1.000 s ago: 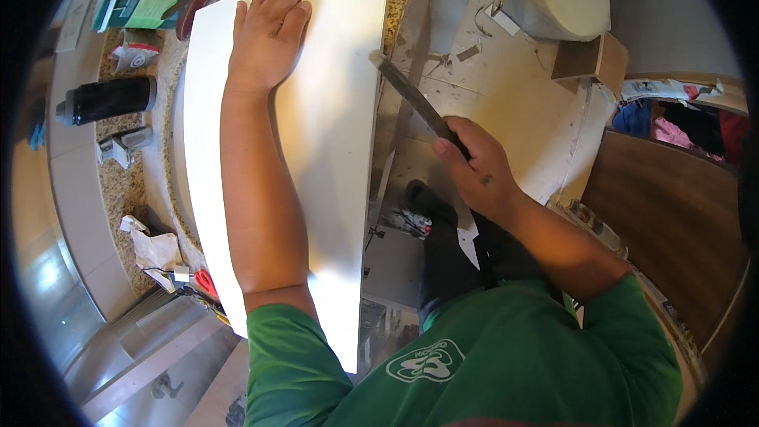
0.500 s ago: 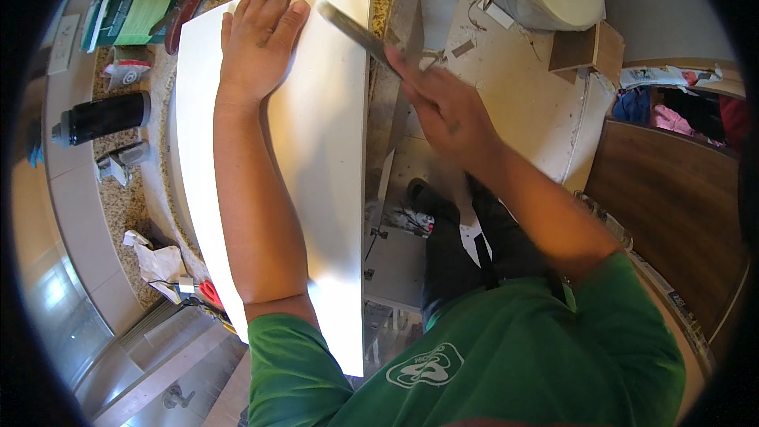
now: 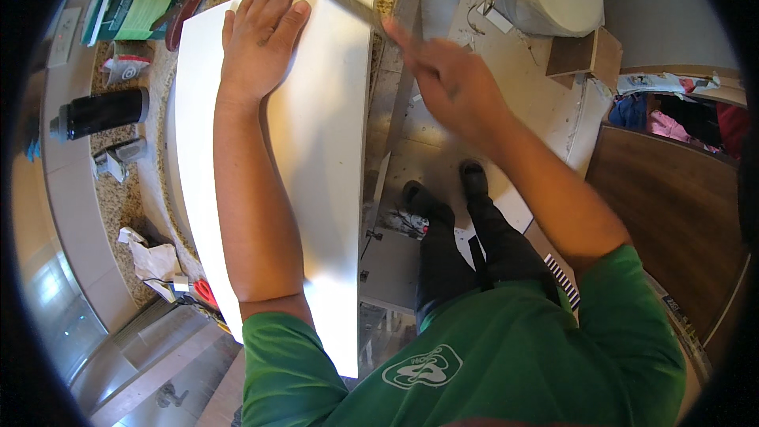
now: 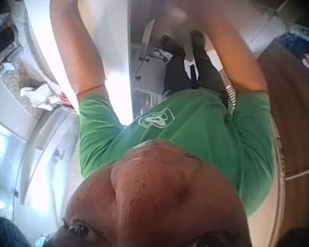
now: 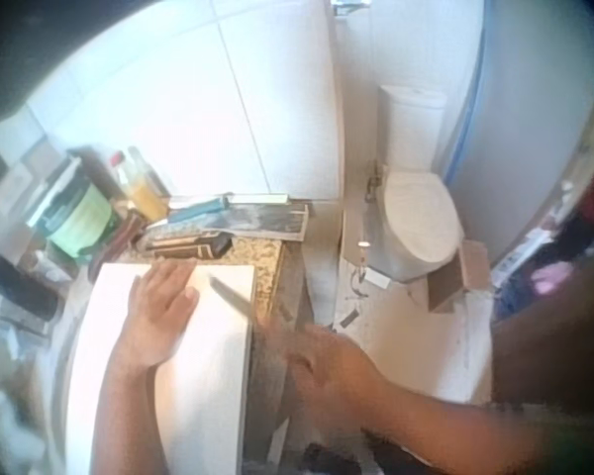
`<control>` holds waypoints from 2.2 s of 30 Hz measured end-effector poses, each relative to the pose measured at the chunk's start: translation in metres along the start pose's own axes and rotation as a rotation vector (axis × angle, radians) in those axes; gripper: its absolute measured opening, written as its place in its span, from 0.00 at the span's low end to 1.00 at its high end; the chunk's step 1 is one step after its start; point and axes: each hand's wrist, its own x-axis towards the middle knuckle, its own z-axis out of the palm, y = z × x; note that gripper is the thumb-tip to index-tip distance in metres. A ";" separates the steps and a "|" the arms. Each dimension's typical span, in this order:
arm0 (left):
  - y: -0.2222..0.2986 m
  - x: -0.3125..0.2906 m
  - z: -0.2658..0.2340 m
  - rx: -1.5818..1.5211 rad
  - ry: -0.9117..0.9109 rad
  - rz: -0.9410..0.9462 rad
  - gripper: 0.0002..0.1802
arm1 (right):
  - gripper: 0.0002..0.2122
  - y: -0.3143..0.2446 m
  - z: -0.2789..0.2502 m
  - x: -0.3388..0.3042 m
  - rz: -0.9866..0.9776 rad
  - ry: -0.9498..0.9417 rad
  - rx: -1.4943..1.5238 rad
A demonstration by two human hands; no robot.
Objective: The person uses a metal file to smooth the edges of a white rectangular tile placed on a bathroom countertop. They repeatedly file along the edges, repositioning the tile to access different sides.
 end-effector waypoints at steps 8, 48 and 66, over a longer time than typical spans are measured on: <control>-0.001 -0.004 0.005 0.092 0.110 0.060 0.25 | 0.21 -0.038 -0.013 -0.042 0.151 -0.048 0.017; -0.003 -0.006 0.006 0.112 0.116 0.003 0.26 | 0.23 -0.015 -0.015 0.016 0.141 -0.034 -0.107; 0.041 -0.008 -0.047 -0.117 -0.148 -0.184 0.32 | 0.21 -0.055 -0.012 -0.056 0.159 -0.128 -0.100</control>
